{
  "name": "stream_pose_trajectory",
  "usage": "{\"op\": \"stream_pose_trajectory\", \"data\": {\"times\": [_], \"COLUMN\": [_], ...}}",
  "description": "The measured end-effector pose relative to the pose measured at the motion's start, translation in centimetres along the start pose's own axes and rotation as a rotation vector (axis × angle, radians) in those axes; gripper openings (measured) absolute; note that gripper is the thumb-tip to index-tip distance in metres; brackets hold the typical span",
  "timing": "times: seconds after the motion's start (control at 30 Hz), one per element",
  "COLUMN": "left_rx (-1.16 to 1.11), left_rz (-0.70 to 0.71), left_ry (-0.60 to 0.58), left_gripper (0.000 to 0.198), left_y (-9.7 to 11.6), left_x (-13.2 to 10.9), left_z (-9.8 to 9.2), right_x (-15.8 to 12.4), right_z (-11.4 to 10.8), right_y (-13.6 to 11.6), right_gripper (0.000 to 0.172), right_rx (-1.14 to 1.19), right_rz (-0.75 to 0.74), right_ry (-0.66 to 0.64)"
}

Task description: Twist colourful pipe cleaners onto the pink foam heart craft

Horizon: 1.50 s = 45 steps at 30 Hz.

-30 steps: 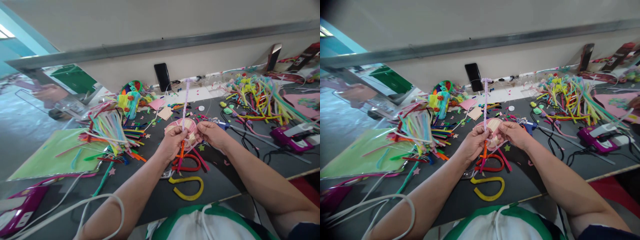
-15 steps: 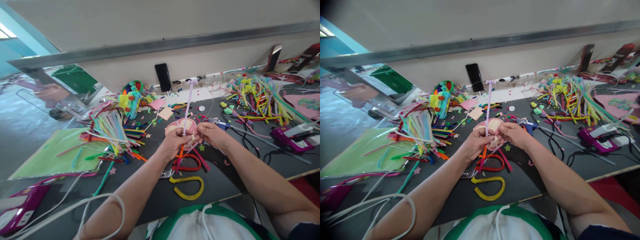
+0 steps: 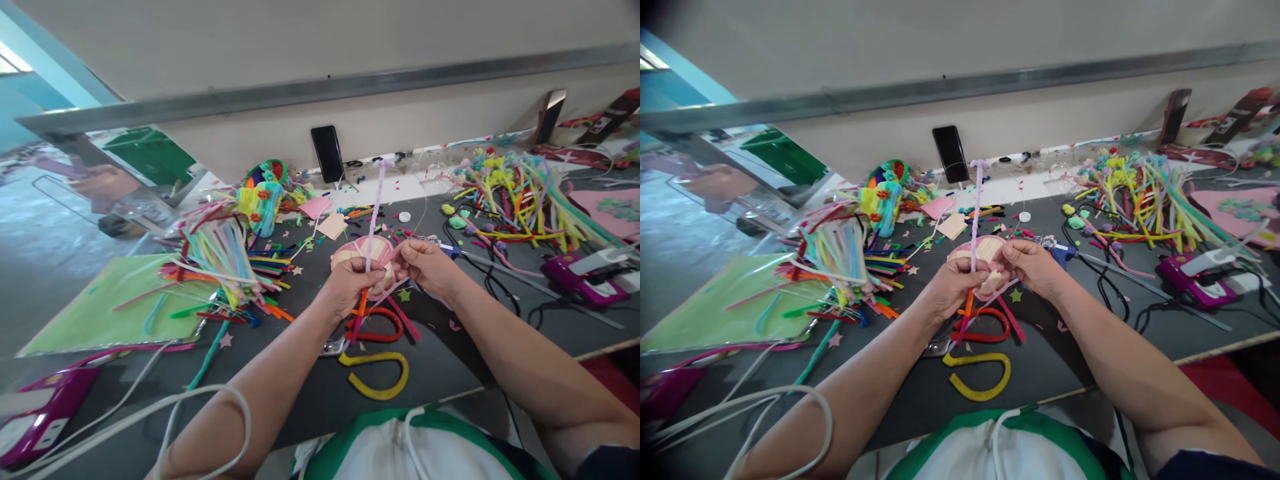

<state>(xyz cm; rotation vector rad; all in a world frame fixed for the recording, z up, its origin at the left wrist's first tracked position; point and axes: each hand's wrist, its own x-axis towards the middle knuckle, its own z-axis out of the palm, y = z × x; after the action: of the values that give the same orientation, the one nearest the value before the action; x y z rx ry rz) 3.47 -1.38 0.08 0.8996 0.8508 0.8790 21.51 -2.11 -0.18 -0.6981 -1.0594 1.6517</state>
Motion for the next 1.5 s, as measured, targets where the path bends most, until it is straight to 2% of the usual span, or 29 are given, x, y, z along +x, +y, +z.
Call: {"op": "stream_pose_trajectory", "data": {"times": [0.37, 0.67, 1.03, 1.5], "left_rx": [0.002, 0.004, 0.009, 0.041], "left_rz": [0.031, 0.021, 0.016, 0.02], "left_ry": [0.004, 0.018, 0.04, -0.041], "left_gripper": [0.027, 0.028, 0.029, 0.03], "left_y": [0.03, -0.19, -0.14, 0.13], "left_x": [-0.15, 0.14, 0.11, 0.32], "left_z": [0.26, -0.14, 0.01, -0.49], "right_x": [0.0, 0.07, 0.2, 0.04], "right_z": [0.02, -0.19, -0.08, -0.03], "right_y": [-0.33, 0.26, 0.25, -0.44], "right_gripper": [0.031, 0.024, 0.024, 0.026], "right_rx": [-0.048, 0.043, 0.057, -0.017], "right_rz": [0.038, 0.007, -0.026, -0.072], "right_ry": [0.057, 0.026, 0.071, 0.108]}}
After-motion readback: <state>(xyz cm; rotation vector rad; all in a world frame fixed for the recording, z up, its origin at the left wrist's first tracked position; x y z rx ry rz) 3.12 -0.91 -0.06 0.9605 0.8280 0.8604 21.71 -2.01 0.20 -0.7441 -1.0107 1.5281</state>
